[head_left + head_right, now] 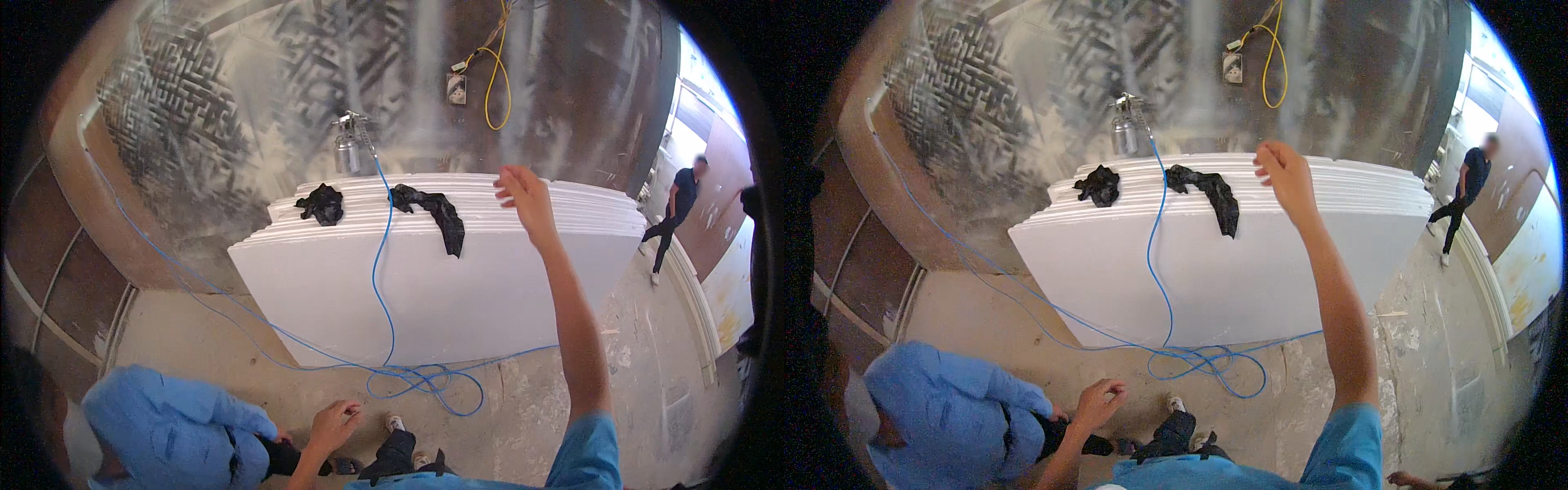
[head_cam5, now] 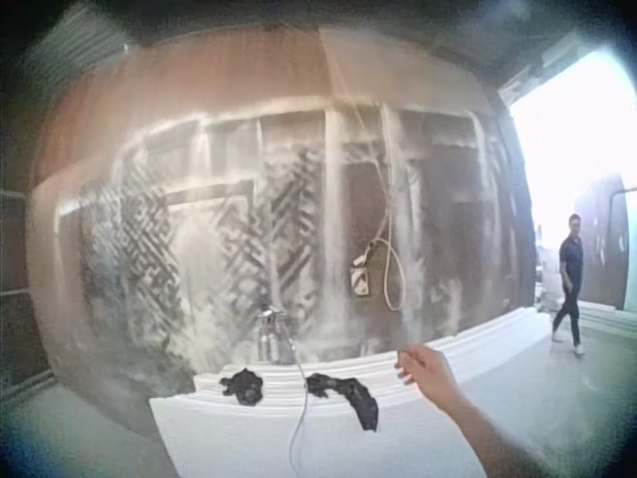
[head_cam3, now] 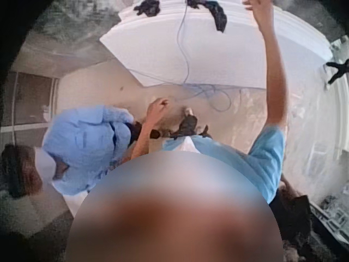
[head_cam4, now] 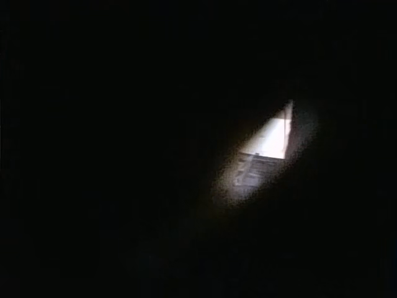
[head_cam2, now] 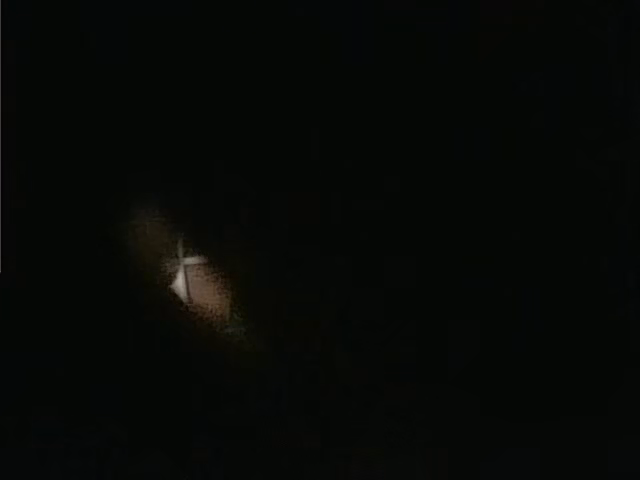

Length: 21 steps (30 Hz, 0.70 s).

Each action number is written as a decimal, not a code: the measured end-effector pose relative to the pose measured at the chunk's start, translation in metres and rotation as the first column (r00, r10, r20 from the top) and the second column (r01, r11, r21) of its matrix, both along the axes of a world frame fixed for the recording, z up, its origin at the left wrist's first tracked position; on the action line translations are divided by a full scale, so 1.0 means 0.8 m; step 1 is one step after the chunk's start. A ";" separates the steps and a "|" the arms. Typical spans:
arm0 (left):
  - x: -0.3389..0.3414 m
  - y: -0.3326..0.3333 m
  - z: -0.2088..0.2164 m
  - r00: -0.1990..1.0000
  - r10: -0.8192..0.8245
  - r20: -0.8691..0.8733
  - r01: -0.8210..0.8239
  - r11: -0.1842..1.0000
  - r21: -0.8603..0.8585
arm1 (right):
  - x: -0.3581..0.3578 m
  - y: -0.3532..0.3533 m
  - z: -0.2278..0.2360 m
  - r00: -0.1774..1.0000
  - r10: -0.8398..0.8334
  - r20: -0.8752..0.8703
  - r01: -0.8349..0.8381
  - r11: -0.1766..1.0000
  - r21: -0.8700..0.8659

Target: The person carries a large white panel and places it on a metal stand. They then use a blue air blow gun to blow air across the panel's surface, moving the tool systematically while wiping with their hand. The person also wipes the edges and underside of the panel with a cloth.

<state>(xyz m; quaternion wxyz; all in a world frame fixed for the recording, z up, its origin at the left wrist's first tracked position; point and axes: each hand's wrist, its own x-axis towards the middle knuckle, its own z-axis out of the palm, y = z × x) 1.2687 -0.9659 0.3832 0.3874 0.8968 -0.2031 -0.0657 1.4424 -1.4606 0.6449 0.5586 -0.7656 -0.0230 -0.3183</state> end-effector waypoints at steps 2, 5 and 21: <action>0.032 -0.012 -0.017 1.000 -0.008 0.022 0.009 1.000 -0.010 | 0.063 -0.023 0.009 0.998 -0.018 -0.063 0.020 0.999 0.031; 0.089 -0.033 -0.034 0.999 0.029 0.044 -0.027 0.998 -0.048 | 0.152 -0.058 0.018 0.996 -0.058 -0.067 0.060 0.998 0.020; 0.200 -0.054 -0.027 0.909 0.415 -0.030 -0.411 0.907 0.088 | 0.614 -0.294 0.017 0.849 -0.528 -0.014 0.478 0.779 -0.406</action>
